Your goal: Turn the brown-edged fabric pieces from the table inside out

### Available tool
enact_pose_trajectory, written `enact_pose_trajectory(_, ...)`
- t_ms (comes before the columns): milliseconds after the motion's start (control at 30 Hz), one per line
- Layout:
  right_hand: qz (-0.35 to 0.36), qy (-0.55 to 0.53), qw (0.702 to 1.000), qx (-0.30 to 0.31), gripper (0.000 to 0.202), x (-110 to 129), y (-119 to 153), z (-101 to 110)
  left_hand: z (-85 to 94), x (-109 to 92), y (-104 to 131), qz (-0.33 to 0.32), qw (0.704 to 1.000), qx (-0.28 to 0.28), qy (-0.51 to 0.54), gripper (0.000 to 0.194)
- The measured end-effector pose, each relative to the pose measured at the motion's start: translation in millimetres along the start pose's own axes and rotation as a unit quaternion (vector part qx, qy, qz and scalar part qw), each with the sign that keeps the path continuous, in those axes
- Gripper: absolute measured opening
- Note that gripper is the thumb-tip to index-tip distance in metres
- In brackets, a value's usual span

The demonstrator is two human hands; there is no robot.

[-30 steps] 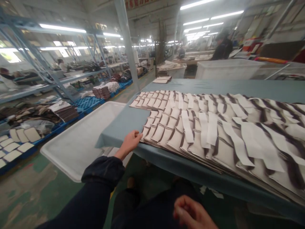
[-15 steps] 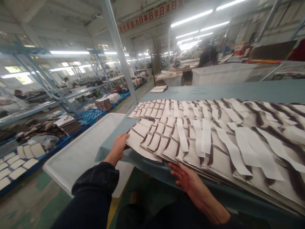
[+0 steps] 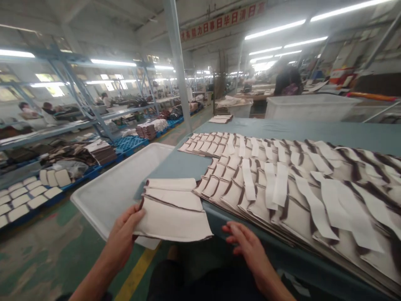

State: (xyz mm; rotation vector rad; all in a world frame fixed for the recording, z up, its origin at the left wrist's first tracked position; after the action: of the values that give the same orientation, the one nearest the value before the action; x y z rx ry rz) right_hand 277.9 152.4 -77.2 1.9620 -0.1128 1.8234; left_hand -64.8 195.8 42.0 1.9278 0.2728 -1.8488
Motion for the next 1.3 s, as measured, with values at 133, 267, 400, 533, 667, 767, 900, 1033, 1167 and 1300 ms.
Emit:
enact_pose_trajectory(133, 0.338, 0.183, 0.923, -0.021, 0.054, 32, 70, -24, 15.7, 22, 31, 0.001, 1.0, 0.017, -0.009, 0.041)
enact_pose_trajectory(267, 0.539, 0.314, 0.777, -0.087, 0.064, 59, 127, -46, 9.7, 39, 55, -0.017, 0.996, 0.084, -0.038, 0.038)
enact_pose_trajectory(400, 0.579, 0.335, 0.741, -0.064, 0.051, 72, 141, -53, -19.7, 46, 102, -0.02, 0.983, 0.179, -0.047, 0.035)
enact_pose_trajectory(533, 0.603, 0.268, 0.751, 0.003, 0.039, 76, 152, -39, -45.9, 43, 148, -0.043, 0.962, 0.263, -0.061, 0.036)
enact_pose_trajectory(667, 0.55, 0.229, 0.796, 0.11, 0.014, 74, 157, -25, -21.4, 27, 150, -0.186, 0.963, 0.155, -0.116, 0.032)
enact_pose_trajectory(767, 0.505, 0.245, 0.819, 0.124, 0.015, 69, 158, -14, -4.8, 22, 150, -0.311, 0.928, 0.074, -0.19, 0.005)
enact_pose_trajectory(900, 0.464, 0.277, 0.831, 0.132, 0.017, 53, 159, -5, -19.6, 31, 166, -0.411, 0.874, 0.113, -0.233, 0.024)
enact_pose_trajectory(1033, 0.473, 0.292, 0.819, 0.141, 0.019, 51, 161, -4, -36.7, 40, 177, -0.423, 0.857, 0.177, -0.238, 0.026)
enact_pose_trajectory(1167, 0.513, 0.312, 0.786, 0.148, 0.031, 64, 165, -13, -40.1, 38, 175, -0.422, 0.856, 0.186, -0.235, 0.031)
enact_pose_trajectory(1300, 0.533, 0.357, 0.753, 0.147, 0.045, 69, 164, -24, -48.5, 43, 175, -0.383, 0.856, 0.235, -0.255, 0.007)
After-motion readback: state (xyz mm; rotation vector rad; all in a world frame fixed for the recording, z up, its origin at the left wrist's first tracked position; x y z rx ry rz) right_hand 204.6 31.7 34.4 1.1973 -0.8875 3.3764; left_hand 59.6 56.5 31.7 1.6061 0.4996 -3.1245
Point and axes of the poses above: each hand's wrist, its own y-axis away from the middle knuckle, its own z-axis out of the back of the hand, x = y × z, the point moved 9 cm from there along -y, towards the middle knuckle, and after that the axes turned 10 degrees about -x, right-handed, at the moved point
